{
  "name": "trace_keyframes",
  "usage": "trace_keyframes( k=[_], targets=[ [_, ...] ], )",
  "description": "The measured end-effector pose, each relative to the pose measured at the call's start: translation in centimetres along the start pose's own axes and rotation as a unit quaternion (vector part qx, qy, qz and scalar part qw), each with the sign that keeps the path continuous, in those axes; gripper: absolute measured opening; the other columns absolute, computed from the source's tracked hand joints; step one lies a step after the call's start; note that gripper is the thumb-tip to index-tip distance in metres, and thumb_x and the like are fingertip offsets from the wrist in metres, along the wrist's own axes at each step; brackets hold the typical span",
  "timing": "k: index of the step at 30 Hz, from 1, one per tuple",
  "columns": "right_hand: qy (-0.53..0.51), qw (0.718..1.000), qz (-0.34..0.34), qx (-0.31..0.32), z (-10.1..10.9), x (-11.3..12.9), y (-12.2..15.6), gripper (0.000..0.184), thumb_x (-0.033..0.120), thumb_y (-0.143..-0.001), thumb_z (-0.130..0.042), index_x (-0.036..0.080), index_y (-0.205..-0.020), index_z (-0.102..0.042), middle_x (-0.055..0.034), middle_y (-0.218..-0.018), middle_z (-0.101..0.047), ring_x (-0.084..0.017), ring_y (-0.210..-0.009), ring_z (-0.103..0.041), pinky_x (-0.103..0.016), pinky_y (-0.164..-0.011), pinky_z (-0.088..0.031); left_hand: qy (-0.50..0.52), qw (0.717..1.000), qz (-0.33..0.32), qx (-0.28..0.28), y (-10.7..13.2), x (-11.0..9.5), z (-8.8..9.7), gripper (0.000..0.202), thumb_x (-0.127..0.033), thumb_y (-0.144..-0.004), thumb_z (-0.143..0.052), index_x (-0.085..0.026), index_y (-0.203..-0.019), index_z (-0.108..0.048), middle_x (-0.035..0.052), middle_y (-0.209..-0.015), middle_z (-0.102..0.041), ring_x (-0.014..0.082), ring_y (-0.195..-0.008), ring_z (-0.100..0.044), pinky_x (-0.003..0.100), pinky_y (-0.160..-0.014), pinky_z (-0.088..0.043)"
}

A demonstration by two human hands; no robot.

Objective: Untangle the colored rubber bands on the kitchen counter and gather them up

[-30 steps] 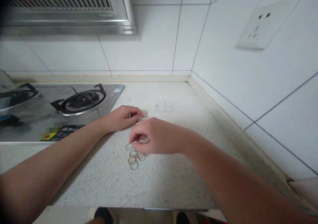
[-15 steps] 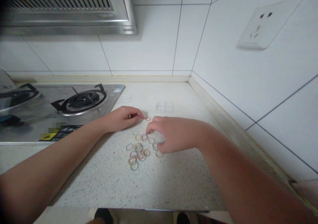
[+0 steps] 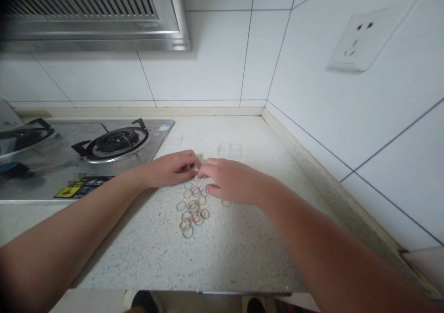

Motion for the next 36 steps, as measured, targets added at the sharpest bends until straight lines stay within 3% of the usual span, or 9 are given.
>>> trace_keyframes(
  k=[4, 10, 13, 16, 19, 23, 29, 33, 36],
  targets=[
    [0.046, 0.998, -0.012, -0.030, 0.1, -1.1, 0.2, 0.034, 0.016, -0.086, -0.053, 0.016, -0.119, -0.061, -0.0119, -0.113, -0.060, -0.024, -0.107, -0.055, -0.039, -0.095, -0.043, 0.014, 1.000, -0.013, 0.023, 0.1, -0.6, 0.2, 0.017, -0.021, -0.088, -0.053, -0.019, -0.099, -0.066, 0.0045, -0.096, -0.059, 0.0142, -0.081, -0.056, 0.027, -0.073, -0.043],
    [0.025, 0.999, 0.004, 0.024, 0.1, -0.6, 0.5, 0.040, 0.009, -0.081, -0.049, 0.015, -0.119, -0.061, -0.0122, -0.115, -0.058, -0.023, -0.110, -0.053, -0.038, -0.099, -0.041, 0.072, 0.993, 0.002, 0.094, 0.9, -1.7, 0.7, 0.015, -0.020, -0.087, -0.053, -0.018, -0.090, -0.067, 0.0025, -0.089, -0.063, 0.0134, -0.078, -0.057, 0.025, -0.070, -0.043],
    [-0.014, 0.998, -0.030, 0.049, 0.8, -0.6, 1.0, 0.034, 0.012, -0.080, -0.052, 0.017, -0.112, -0.062, -0.0105, -0.113, -0.060, -0.020, -0.098, -0.058, -0.034, -0.087, -0.045, 0.087, 0.987, 0.036, 0.130, 1.7, -1.8, 0.8, 0.017, -0.023, -0.086, -0.053, -0.019, -0.092, -0.069, 0.0008, -0.081, -0.064, 0.0125, -0.070, -0.055, 0.024, -0.063, -0.041],
    [-0.044, 0.991, -0.076, 0.103, 1.3, -1.0, 1.7, 0.019, 0.017, -0.077, -0.058, 0.020, -0.095, -0.064, -0.0039, -0.092, -0.066, -0.015, -0.076, -0.058, -0.029, -0.067, -0.043, 0.118, 0.977, 0.072, 0.163, 2.4, -1.9, 0.9, 0.021, -0.025, -0.083, -0.055, -0.020, -0.097, -0.069, 0.0001, -0.079, -0.064, 0.0121, -0.067, -0.053, 0.023, -0.061, -0.041],
    [-0.067, 0.982, -0.103, 0.141, 1.1, -1.2, 2.0, 0.014, 0.019, -0.074, -0.062, 0.021, -0.089, -0.064, -0.0001, -0.080, -0.066, -0.013, -0.066, -0.056, -0.026, -0.058, -0.038, 0.124, 0.970, 0.086, 0.192, 2.9, -2.3, 1.1, 0.028, -0.024, -0.077, -0.060, -0.022, -0.104, -0.068, -0.0008, -0.080, -0.061, 0.0127, -0.071, -0.053, 0.023, -0.062, -0.041],
    [-0.070, 0.987, -0.082, 0.120, 0.5, -0.6, 1.4, 0.018, 0.019, -0.074, -0.063, 0.021, -0.091, -0.064, 0.0003, -0.081, -0.067, -0.012, -0.066, -0.055, -0.026, -0.059, -0.037, 0.107, 0.968, 0.099, 0.203, 3.1, -2.7, 1.4, 0.037, -0.022, -0.072, -0.064, -0.025, -0.109, -0.067, -0.0014, -0.085, -0.061, 0.0132, -0.073, -0.055, 0.022, -0.062, -0.041],
    [-0.036, 0.998, -0.020, 0.039, -0.4, 0.9, -0.1, 0.012, 0.019, -0.079, -0.058, 0.018, -0.090, -0.063, -0.0025, -0.084, -0.065, -0.014, -0.074, -0.055, -0.027, -0.066, -0.038, 0.115, 0.966, 0.115, 0.201, 2.7, -3.2, 0.5, 0.024, -0.023, -0.078, -0.064, -0.021, -0.101, -0.068, -0.0005, -0.077, -0.064, 0.0128, -0.066, -0.058, 0.023, -0.059, -0.042],
    [-0.048, 0.999, -0.003, 0.025, -0.2, 1.0, -0.1, 0.012, 0.022, -0.084, -0.057, 0.017, -0.093, -0.064, -0.0046, -0.090, -0.064, -0.015, -0.080, -0.057, -0.028, -0.072, -0.041, 0.128, 0.969, 0.108, 0.180, 2.4, -3.5, 0.3, 0.022, -0.029, -0.081, -0.064, -0.020, -0.102, -0.067, 0.0000, -0.077, -0.064, 0.0123, -0.065, -0.057, 0.023, -0.058, -0.043],
    [-0.061, 0.998, -0.008, 0.030, 0.6, 1.3, 0.6, 0.021, 0.027, -0.083, -0.063, 0.018, -0.102, -0.065, -0.0053, -0.097, -0.063, -0.016, -0.084, -0.057, -0.028, -0.074, -0.043, 0.170, 0.961, 0.104, 0.191, 2.7, -3.9, 0.6, 0.032, -0.033, -0.079, -0.071, -0.021, -0.109, -0.066, 0.0005, -0.083, -0.065, 0.0130, -0.070, -0.060, 0.023, -0.061, -0.046]
  ],
)
Point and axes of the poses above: each hand's wrist, its own y-axis away from the middle knuckle, its own z-axis out of the back of the hand, x = y × z, the point moved 4 cm from there along -y, towards the middle knuckle
